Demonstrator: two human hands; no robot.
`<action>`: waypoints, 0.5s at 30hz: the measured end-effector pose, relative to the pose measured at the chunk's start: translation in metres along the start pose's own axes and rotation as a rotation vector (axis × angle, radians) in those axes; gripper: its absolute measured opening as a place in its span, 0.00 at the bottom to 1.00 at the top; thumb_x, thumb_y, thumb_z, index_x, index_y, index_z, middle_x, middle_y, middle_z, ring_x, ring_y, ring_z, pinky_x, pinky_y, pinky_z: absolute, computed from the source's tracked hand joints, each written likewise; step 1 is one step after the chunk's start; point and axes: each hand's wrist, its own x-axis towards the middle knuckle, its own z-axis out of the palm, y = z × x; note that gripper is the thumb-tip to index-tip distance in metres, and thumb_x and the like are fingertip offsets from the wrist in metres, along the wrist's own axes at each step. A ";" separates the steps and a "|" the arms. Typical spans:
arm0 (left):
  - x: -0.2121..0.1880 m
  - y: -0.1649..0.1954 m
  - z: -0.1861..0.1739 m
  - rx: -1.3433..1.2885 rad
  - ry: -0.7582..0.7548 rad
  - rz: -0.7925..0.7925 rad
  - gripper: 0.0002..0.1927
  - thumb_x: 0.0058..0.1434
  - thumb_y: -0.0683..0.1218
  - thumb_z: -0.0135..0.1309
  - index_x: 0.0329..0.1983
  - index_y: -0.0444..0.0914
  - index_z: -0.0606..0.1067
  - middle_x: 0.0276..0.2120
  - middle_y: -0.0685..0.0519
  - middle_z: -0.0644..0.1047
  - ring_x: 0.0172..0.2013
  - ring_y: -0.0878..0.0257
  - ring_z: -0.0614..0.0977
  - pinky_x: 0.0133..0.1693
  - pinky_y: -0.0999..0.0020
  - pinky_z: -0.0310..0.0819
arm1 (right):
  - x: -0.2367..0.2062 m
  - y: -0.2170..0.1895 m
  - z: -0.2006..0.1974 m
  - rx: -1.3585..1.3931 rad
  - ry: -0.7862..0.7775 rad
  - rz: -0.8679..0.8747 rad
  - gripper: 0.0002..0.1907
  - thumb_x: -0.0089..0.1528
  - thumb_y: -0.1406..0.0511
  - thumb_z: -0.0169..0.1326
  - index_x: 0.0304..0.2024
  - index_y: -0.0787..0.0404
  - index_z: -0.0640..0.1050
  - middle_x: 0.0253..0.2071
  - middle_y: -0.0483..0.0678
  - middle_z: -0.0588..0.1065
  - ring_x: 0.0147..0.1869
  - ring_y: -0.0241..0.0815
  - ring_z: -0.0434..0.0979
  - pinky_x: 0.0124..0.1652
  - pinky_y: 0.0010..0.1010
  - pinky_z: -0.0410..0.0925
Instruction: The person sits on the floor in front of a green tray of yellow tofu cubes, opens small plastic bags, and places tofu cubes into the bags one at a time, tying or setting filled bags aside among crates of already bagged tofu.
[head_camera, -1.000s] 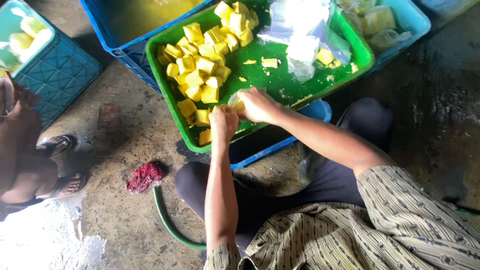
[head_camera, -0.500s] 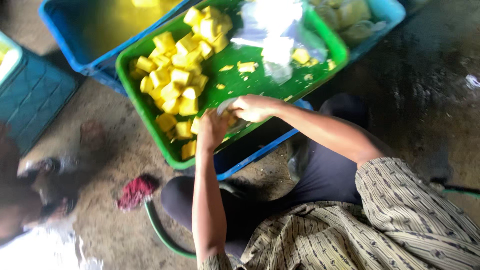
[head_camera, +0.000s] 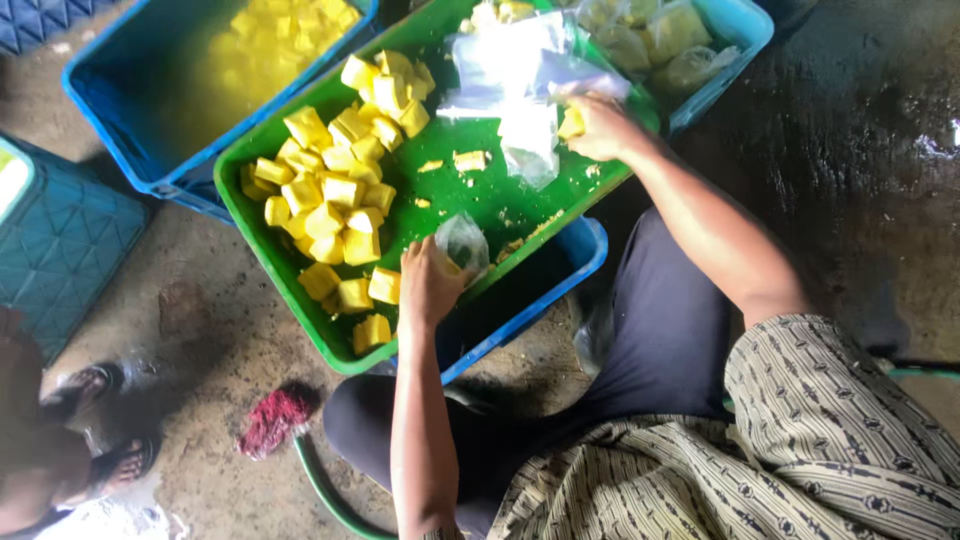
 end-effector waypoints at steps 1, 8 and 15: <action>-0.002 -0.003 0.001 0.020 -0.050 -0.039 0.30 0.43 0.50 0.74 0.42 0.30 0.74 0.38 0.38 0.78 0.45 0.39 0.77 0.49 0.50 0.70 | 0.001 0.001 0.002 -0.009 0.001 -0.005 0.30 0.52 0.66 0.67 0.56 0.65 0.76 0.53 0.64 0.75 0.59 0.61 0.74 0.58 0.47 0.66; -0.010 -0.015 -0.003 -0.115 0.032 -0.036 0.23 0.46 0.50 0.72 0.37 0.31 0.76 0.32 0.37 0.79 0.37 0.38 0.79 0.42 0.49 0.73 | -0.014 0.016 -0.023 1.021 -0.328 0.166 0.27 0.57 0.67 0.60 0.59 0.64 0.73 0.51 0.60 0.77 0.53 0.55 0.81 0.50 0.45 0.76; -0.001 -0.037 0.001 -0.366 0.070 -0.303 0.17 0.57 0.48 0.61 0.46 0.35 0.77 0.35 0.39 0.81 0.35 0.45 0.84 0.36 0.56 0.76 | -0.023 -0.096 0.070 1.325 -0.887 0.175 0.25 0.64 0.63 0.57 0.61 0.67 0.69 0.58 0.57 0.74 0.58 0.48 0.78 0.54 0.42 0.76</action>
